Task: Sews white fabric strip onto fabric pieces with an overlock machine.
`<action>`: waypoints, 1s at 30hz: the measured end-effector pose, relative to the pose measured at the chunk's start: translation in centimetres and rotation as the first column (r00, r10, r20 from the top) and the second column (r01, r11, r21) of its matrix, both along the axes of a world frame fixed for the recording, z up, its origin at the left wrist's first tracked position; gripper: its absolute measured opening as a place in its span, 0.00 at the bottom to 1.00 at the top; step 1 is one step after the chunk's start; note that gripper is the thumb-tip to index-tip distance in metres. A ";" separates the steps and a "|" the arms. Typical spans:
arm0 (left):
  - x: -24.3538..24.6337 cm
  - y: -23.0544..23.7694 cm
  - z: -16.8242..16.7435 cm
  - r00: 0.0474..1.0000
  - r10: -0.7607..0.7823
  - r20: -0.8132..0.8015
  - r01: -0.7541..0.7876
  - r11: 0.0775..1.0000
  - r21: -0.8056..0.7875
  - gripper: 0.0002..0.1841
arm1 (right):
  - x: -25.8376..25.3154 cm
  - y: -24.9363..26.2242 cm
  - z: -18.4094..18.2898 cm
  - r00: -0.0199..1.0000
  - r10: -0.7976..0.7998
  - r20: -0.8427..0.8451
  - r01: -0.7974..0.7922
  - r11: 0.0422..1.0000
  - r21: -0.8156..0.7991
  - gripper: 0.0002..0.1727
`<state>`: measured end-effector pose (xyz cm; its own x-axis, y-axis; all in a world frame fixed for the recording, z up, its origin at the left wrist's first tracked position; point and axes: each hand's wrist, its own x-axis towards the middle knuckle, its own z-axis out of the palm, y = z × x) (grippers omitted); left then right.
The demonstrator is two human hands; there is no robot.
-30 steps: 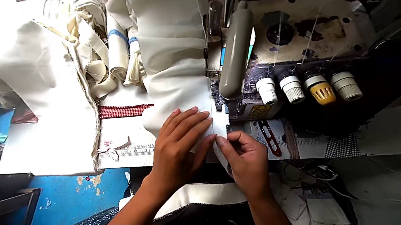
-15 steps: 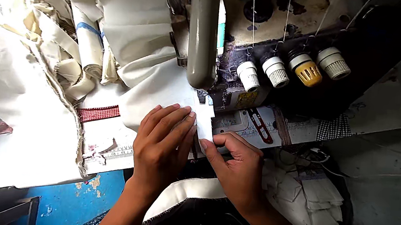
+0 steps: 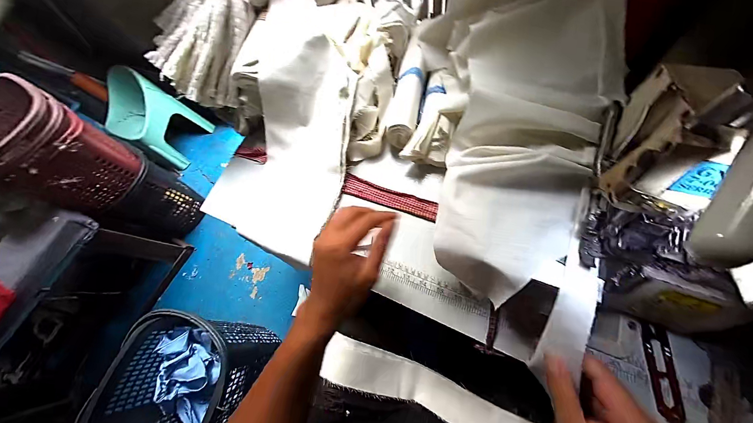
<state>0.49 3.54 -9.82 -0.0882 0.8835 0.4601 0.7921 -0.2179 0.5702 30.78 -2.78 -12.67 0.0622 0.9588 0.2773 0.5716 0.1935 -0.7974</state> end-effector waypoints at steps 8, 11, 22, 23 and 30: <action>-13.9 -2.0 -1.8 0.955 0.286 -0.083 -0.282 0.778 -0.561 0.13 | 7.5 -6.5 -3.1 0.983 0.159 0.090 -0.130 0.957 -0.261 0.18; -14.9 -1.4 -1.5 0.983 0.166 -0.073 -0.178 0.804 -0.568 0.11 | 8.4 -6.1 -2.2 0.988 0.121 0.092 -0.101 0.976 -0.194 0.18; -15.2 -1.5 -1.9 0.989 0.093 -0.114 -0.141 0.823 -0.550 0.14 | 4.2 -0.9 0.4 0.988 0.157 -0.001 -0.153 0.966 0.209 0.18; -15.4 -1.8 -2.0 0.992 0.074 -0.106 -0.119 0.835 -0.536 0.15 | 3.8 -0.7 0.5 0.982 0.187 -0.004 -0.181 0.959 0.218 0.18; -15.7 -2.0 -2.0 0.991 -0.003 -0.130 -0.061 0.871 -0.487 0.09 | 2.4 -0.6 0.4 0.929 0.334 -0.159 -0.309 0.937 0.161 0.16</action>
<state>-15.20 1.54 -11.85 -0.0884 0.9959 -0.0214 0.8644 0.0874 0.4952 33.16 -3.38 -12.31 -0.1825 0.8917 0.4142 0.3093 0.4520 -0.8367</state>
